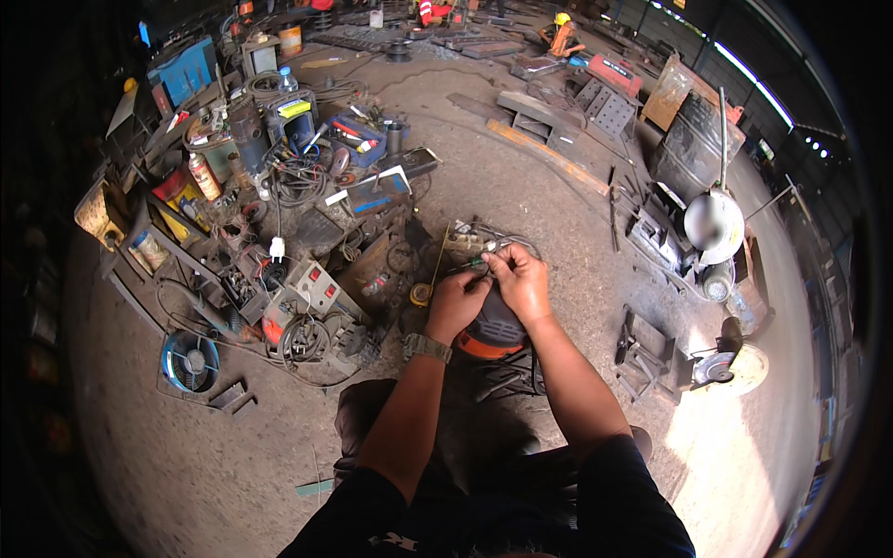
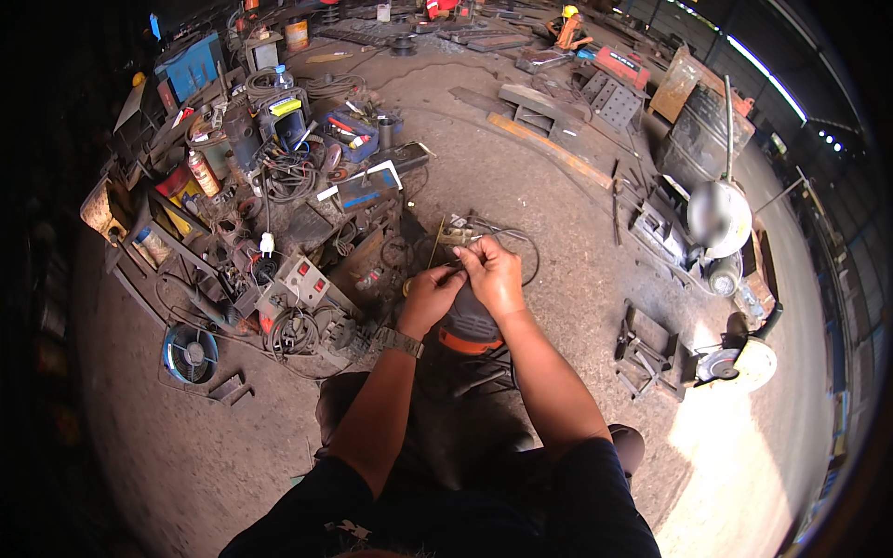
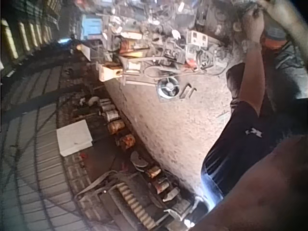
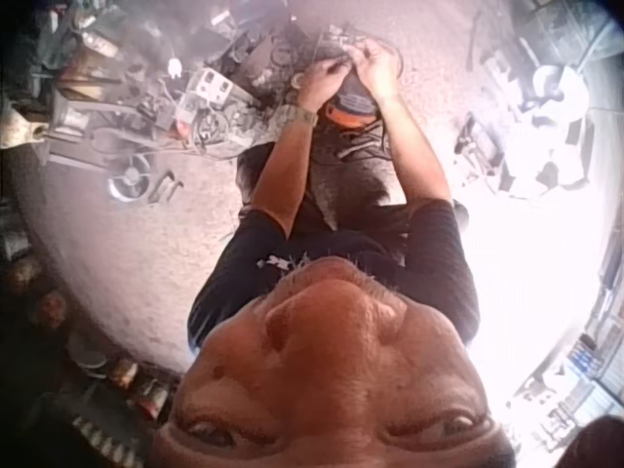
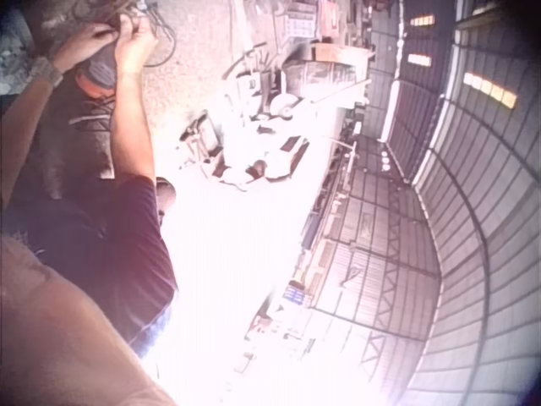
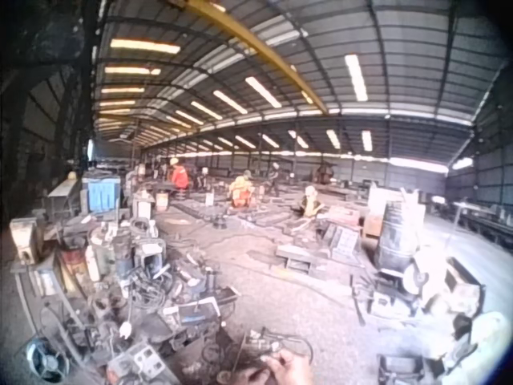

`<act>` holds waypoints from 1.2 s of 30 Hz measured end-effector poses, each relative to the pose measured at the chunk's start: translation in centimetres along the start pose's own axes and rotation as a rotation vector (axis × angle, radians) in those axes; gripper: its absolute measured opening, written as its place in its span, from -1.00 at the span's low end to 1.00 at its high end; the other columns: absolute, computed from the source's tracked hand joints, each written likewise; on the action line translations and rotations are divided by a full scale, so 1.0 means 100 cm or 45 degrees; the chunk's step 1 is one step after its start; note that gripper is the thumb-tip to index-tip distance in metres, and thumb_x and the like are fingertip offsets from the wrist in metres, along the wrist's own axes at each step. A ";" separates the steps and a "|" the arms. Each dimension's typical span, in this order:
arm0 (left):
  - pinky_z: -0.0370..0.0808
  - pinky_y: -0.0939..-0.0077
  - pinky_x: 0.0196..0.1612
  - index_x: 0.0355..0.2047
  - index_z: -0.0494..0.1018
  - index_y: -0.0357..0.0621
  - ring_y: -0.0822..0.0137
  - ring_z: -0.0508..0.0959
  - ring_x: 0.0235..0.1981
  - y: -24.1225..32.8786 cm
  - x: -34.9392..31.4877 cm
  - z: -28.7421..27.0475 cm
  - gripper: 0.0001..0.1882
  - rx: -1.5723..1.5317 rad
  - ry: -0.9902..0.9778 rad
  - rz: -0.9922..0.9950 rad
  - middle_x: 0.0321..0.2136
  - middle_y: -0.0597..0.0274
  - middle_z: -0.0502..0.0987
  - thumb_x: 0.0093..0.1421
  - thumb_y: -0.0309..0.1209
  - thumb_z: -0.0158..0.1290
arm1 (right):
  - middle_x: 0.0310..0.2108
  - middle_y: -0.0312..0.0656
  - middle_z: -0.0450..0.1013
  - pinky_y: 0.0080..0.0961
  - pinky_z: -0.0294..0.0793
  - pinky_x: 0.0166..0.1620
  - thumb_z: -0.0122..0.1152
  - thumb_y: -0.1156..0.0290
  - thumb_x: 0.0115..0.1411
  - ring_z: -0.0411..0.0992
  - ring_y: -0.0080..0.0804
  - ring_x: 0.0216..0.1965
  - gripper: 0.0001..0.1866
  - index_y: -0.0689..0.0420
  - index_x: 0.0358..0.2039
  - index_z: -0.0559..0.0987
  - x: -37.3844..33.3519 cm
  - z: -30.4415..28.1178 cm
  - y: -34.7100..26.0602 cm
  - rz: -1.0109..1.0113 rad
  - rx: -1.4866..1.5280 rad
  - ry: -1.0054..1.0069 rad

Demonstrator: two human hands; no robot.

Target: The person sits on the floor in a workshop and uses a screwdriver to open and manipulate the internal components of a small orange and black device. They remove the casing, adjust wires, and interact with a coworker who is operating a chain hoist nearby.

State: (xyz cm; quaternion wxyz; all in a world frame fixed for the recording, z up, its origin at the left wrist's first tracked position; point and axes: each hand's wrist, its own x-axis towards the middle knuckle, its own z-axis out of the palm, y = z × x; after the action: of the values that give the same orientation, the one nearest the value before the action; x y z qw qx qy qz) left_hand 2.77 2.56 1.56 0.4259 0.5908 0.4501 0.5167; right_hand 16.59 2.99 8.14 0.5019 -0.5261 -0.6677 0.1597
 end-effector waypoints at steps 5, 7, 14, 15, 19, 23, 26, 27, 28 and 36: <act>0.51 0.30 -0.34 -0.20 0.66 -0.25 0.24 0.65 -0.49 0.026 -0.002 -0.008 -0.65 0.258 -0.059 -0.121 -0.54 -0.07 0.60 0.35 -0.16 0.19 | -0.57 -0.33 0.50 -0.57 0.44 -0.36 0.49 0.47 0.23 0.36 -0.68 -0.48 -0.76 0.20 -0.48 0.57 -0.001 -0.002 0.016 0.022 0.137 -0.139; 0.51 0.20 -0.33 -0.25 0.65 -0.28 -0.03 0.64 -0.43 0.024 -0.005 -0.006 -0.64 0.256 0.023 -0.055 -0.49 -0.15 0.61 0.34 -0.16 0.17 | -0.56 -0.35 0.51 -0.58 0.43 -0.36 0.49 0.47 0.23 0.36 -0.69 -0.48 -0.77 0.19 -0.48 0.58 0.000 -0.002 0.017 0.097 0.199 -0.191; 0.51 0.09 -0.33 -0.26 0.64 -0.28 -0.20 0.64 -0.38 0.033 -0.006 -0.006 -0.63 0.230 0.011 -0.121 -0.45 -0.21 0.61 0.34 -0.15 0.15 | -0.55 -0.21 0.58 -0.49 0.49 -0.34 0.55 0.38 0.18 0.46 -0.59 -0.49 -0.80 0.20 -0.41 0.68 0.000 0.000 0.016 0.124 0.095 -0.138; 0.51 0.09 -0.33 -0.26 0.64 -0.27 -0.20 0.64 -0.38 0.035 -0.006 -0.006 -0.63 0.247 0.005 -0.123 -0.45 -0.21 0.61 0.34 -0.14 0.15 | -0.55 -0.21 0.59 -0.47 0.49 -0.35 0.54 0.37 0.18 0.46 -0.58 -0.50 -0.80 0.21 -0.40 0.69 -0.001 0.003 0.017 0.039 0.159 -0.098; 0.51 0.08 -0.32 -0.27 0.64 -0.27 -0.21 0.64 -0.36 0.034 -0.008 -0.006 -0.62 0.279 0.020 -0.118 -0.44 -0.21 0.62 0.34 -0.14 0.14 | -0.51 -0.30 0.61 -0.51 0.50 -0.32 0.52 0.38 0.22 0.48 -0.63 -0.44 -0.83 0.22 -0.34 0.73 -0.002 -0.004 0.016 0.158 0.198 -0.221; 0.51 0.07 -0.28 -0.25 0.65 -0.26 -0.21 0.65 -0.32 0.030 -0.008 -0.005 -0.62 0.301 0.041 -0.121 -0.42 -0.21 0.63 0.34 -0.13 0.12 | -0.54 -0.18 0.60 -0.48 0.51 -0.33 0.53 0.33 0.21 0.49 -0.55 -0.50 -0.79 0.21 -0.38 0.72 -0.003 -0.004 0.005 0.090 -0.043 -0.180; 0.52 0.06 -0.25 -0.25 0.65 -0.25 -0.21 0.65 -0.30 0.024 -0.007 -0.003 -0.61 0.294 0.053 -0.093 -0.40 -0.20 0.63 0.34 -0.11 0.12 | -0.58 -0.12 0.56 -0.46 0.50 -0.37 0.55 0.30 0.18 0.48 -0.49 -0.55 -0.76 0.21 -0.42 0.71 -0.004 -0.004 0.001 -0.010 -0.097 -0.089; 0.52 0.06 -0.25 -0.25 0.65 -0.25 -0.21 0.65 -0.30 0.025 -0.007 -0.001 -0.61 0.278 0.058 -0.094 -0.40 -0.20 0.63 0.34 -0.12 0.12 | -0.60 -0.10 0.54 -0.45 0.49 -0.38 0.56 0.30 0.17 0.47 -0.46 -0.57 -0.75 0.21 -0.44 0.71 -0.005 -0.004 0.001 -0.028 -0.102 -0.069; 0.52 0.06 -0.25 -0.24 0.65 -0.25 -0.21 0.65 -0.30 0.025 -0.008 0.000 -0.61 0.262 0.062 -0.094 -0.39 -0.20 0.64 0.34 -0.12 0.12 | -0.62 -0.09 0.52 -0.45 0.49 -0.39 0.57 0.29 0.16 0.46 -0.44 -0.58 -0.74 0.21 -0.45 0.71 -0.005 -0.005 0.002 -0.047 -0.106 -0.048; 0.60 0.14 -0.14 -0.19 0.68 -0.21 -0.15 0.69 -0.19 0.012 -0.002 -0.010 -0.57 0.272 0.055 -0.084 -0.32 -0.19 0.67 0.33 -0.05 0.13 | -0.21 -0.24 0.64 -0.51 0.58 -0.07 0.32 0.43 0.37 0.56 -0.56 -0.19 -0.63 0.19 0.17 0.61 -0.009 -0.013 0.020 0.153 0.411 -0.182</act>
State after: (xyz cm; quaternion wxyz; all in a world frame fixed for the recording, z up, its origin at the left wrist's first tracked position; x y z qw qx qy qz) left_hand 1.89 2.08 2.81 0.3677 0.6064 0.5309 0.4640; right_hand 18.70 2.65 6.75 0.5207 -0.4650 -0.6348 0.3311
